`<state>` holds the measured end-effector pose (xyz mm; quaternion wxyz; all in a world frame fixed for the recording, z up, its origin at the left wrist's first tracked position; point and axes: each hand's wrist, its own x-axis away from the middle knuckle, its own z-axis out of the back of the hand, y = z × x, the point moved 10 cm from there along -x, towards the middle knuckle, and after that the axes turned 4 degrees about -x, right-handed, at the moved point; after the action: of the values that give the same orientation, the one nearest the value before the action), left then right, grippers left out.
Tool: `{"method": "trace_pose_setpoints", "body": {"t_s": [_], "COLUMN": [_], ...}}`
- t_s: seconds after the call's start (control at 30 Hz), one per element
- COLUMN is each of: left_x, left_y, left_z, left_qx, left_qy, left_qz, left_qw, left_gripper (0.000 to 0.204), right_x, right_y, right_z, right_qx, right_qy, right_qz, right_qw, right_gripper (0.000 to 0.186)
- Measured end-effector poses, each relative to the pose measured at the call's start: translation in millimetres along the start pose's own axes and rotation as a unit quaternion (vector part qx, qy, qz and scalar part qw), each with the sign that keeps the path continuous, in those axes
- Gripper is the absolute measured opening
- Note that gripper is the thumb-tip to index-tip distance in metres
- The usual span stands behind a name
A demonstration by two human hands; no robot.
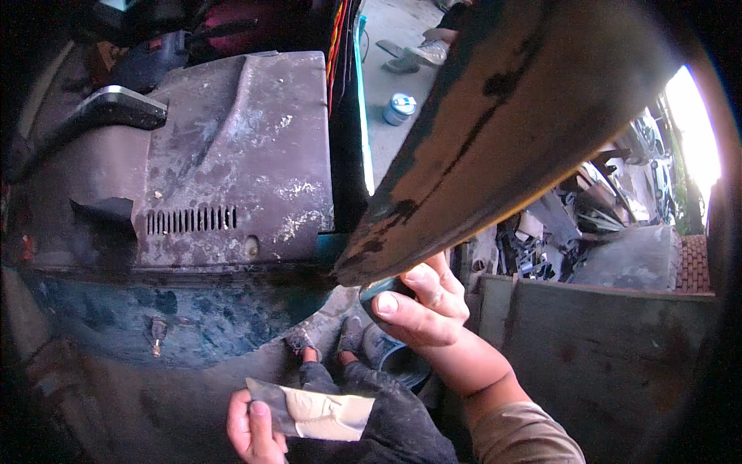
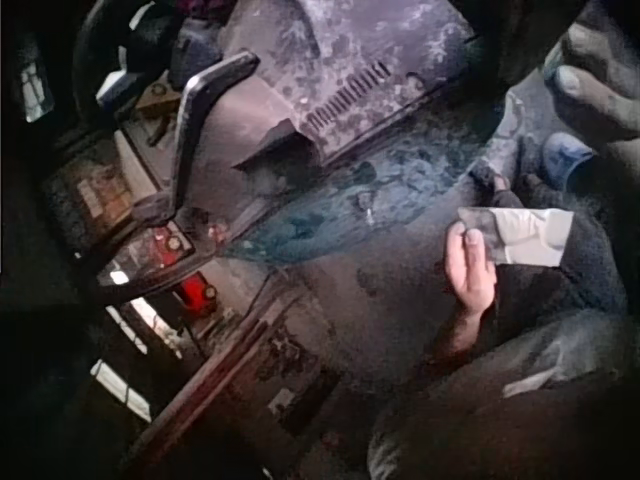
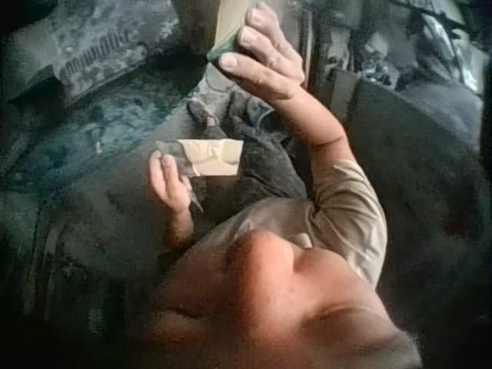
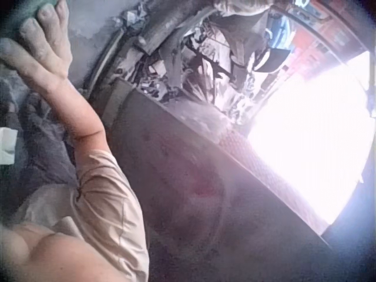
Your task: The person sands a teal car door frame with a sanding block, smoothing the surface along the edges and around the window opening. The person holds the sanding block in the right hand and works methodically along the door's contours.
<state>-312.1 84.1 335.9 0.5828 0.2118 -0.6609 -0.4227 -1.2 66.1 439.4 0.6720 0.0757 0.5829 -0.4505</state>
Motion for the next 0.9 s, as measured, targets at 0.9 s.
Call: {"method": "trace_pose_setpoints", "body": {"t_s": [0.9], "left_x": [49.5], "left_y": [40.2], "left_z": [-44.7], "left_qx": [-0.032], "left_qy": [-0.022], "left_qz": [-0.123], "left_qw": [0.992], "left_gripper": [0.025], "right_x": [125.4], "right_y": [31.1], "right_z": [3.5], "right_qx": [0.082], "right_qy": [0.002], "right_qz": [-0.181], "right_qw": [0.980], "right_gripper": [0.036]}}
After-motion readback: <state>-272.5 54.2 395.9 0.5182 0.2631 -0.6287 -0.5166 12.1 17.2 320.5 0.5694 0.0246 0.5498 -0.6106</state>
